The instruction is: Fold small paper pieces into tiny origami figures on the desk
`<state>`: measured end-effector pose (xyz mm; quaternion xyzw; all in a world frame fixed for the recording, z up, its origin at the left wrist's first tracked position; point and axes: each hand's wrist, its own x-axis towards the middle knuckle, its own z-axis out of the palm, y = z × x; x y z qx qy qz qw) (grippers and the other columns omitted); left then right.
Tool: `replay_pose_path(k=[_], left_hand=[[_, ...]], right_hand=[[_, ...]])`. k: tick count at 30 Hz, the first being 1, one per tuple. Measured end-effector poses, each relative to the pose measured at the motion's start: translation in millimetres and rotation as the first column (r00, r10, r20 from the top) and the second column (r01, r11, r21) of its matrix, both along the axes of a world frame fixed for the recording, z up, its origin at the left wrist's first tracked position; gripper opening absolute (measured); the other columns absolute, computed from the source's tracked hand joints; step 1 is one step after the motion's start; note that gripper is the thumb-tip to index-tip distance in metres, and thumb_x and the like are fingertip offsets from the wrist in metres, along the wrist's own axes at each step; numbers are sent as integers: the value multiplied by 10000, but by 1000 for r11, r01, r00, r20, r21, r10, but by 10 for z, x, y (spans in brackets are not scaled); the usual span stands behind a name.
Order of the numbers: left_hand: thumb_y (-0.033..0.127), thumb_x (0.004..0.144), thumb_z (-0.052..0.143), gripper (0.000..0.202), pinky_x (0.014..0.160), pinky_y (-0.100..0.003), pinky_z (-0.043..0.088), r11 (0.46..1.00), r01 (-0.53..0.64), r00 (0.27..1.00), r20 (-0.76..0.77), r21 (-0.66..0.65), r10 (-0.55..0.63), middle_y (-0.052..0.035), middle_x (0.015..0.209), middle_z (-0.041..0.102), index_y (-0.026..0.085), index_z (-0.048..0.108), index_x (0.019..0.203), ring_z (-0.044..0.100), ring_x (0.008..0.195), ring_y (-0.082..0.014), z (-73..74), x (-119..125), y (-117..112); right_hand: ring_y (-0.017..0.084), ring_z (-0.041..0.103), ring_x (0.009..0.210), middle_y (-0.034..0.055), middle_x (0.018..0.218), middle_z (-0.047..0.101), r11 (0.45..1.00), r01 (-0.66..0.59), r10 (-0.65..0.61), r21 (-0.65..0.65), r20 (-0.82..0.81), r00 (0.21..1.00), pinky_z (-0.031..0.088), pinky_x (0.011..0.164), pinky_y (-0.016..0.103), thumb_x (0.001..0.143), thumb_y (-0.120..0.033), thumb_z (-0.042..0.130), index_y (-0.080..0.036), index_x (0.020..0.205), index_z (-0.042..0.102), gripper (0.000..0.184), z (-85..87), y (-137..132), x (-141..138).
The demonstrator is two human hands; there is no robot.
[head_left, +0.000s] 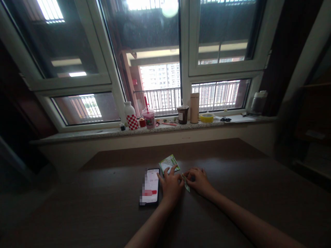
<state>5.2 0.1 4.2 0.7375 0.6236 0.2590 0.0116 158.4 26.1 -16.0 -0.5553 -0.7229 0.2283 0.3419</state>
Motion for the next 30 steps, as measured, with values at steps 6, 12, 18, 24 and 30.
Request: replay_pose_path(k=[6, 12, 18, 24, 30], left_hand=[[364, 847, 592, 152, 1061, -765, 81, 1000, -8, 1000, 9, 7, 7, 57, 1404, 524, 293, 706, 775, 363, 1331, -315, -32, -3, 18], [347, 843, 607, 135, 1060, -764, 66, 1000, -7, 1000, 5, 7, 7, 54, 1401, 527, 282, 697, 765, 367, 1328, -316, -49, -4, 13], [340, 853, 595, 118, 1046, -777, 81, 1000, -4, 1000, 7, -4, 4, 46, 1396, 530, 292, 691, 806, 368, 1326, -314, -39, -5, 0], [331, 849, 600, 109, 1062, -760, 57, 1000, 0, 1000, -11, -22, -1, 14, 1395, 528, 279, 695, 833, 351, 1332, -319, -14, -4, -13], [321, 856, 586, 133, 1066, -751, 85, 1000, -9, 1000, -14, -1, 9, -18, 1374, 540, 296, 674, 952, 378, 1316, -308, -20, -5, -18]], right_hand=[[262, 516, 1135, 37, 1047, 708, 1000, 1, -1, 28, 11, 1000, 155, 1082, 508, 765, -338, 629, -231, 762, 647, 109, 0, -3, 3], [242, 537, 1111, 16, 1035, 679, 999, 27, -28, 47, 23, 999, 166, 1094, 506, 765, -305, 620, -252, 917, 626, 162, -25, -8, 3], [233, 523, 1122, 15, 1048, 659, 999, 42, -44, 32, 46, 998, 164, 1107, 503, 779, -264, 601, -246, 902, 587, 125, 2, -36, -5], [233, 518, 1130, -8, 1046, 669, 1000, 26, -27, 13, 81, 996, 185, 1093, 498, 773, -242, 607, -261, 860, 602, 89, 30, -28, -7], [243, 512, 1118, 7, 1050, 666, 999, 28, -30, 29, 93, 995, 194, 1091, 483, 789, -243, 587, -259, 864, 615, 81, 44, -48, -10]])
